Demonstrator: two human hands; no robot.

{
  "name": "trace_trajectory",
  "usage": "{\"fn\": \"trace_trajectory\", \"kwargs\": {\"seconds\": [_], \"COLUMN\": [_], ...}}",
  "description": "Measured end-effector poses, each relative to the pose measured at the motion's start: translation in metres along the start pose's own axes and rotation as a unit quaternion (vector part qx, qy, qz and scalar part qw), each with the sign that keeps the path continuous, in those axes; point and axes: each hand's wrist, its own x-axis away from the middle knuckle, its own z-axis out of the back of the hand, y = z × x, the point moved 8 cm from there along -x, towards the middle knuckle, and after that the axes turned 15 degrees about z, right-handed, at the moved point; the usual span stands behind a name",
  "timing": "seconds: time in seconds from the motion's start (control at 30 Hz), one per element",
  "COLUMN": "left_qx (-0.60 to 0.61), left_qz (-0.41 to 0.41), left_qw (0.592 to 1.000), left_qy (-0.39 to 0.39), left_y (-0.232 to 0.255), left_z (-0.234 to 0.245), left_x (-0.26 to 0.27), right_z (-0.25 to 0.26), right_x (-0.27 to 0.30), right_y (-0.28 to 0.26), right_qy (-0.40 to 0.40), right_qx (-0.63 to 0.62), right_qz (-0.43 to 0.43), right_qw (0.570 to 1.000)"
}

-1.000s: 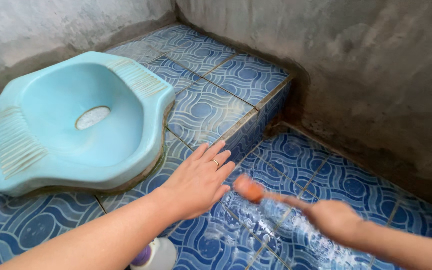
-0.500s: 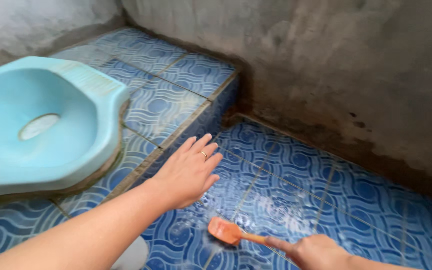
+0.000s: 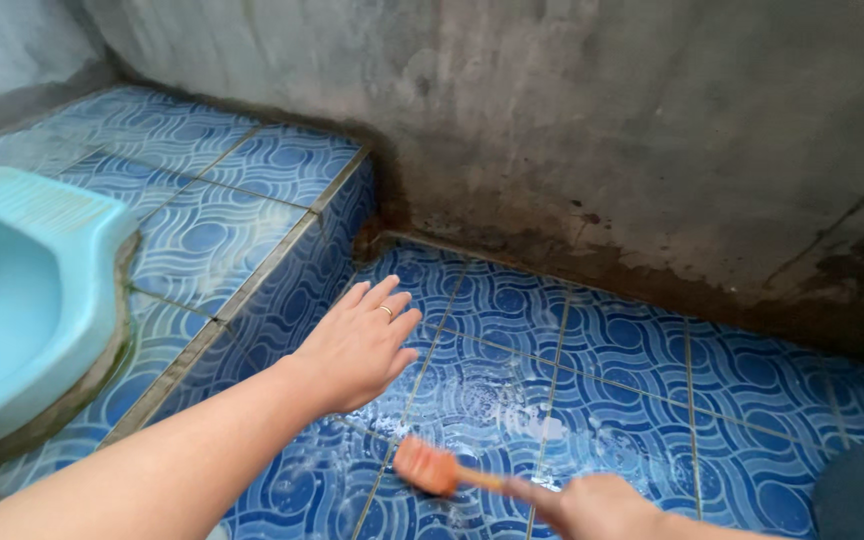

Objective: The person pours water from a bucket onto a tiled floor, applies liquid soap, and scrubs the floor with a brush. The person repeats the process of applying soap and scrubbing different areas of the floor.

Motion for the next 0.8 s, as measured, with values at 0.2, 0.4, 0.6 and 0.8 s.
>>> {"fn": "trace_trajectory", "kwargs": {"seconds": [0.2,0.4,0.6,0.8], "left_qx": [-0.014,-0.025,-0.017,-0.009], "left_qz": [0.03,0.043,0.031,0.02], "left_qw": [0.999,0.997,0.998,0.998], "left_qy": [-0.028,-0.05,-0.051,-0.058], "left_y": [-0.011,-0.012,-0.009,-0.014], "left_z": [-0.01,-0.019,-0.024,-0.031], "left_x": [-0.002,-0.007,-0.023,-0.015], "right_z": [0.046,0.067,0.041,0.094], "right_x": [0.048,0.032,-0.007,-0.017], "right_y": [0.11,0.108,0.045,0.1], "right_qy": [0.067,0.14,0.042,0.09], "right_qx": [0.018,-0.023,0.074,0.016], "right_qz": [-0.219,-0.241,-0.041,-0.176], "right_qw": [0.973,0.96,0.996,0.98]}}
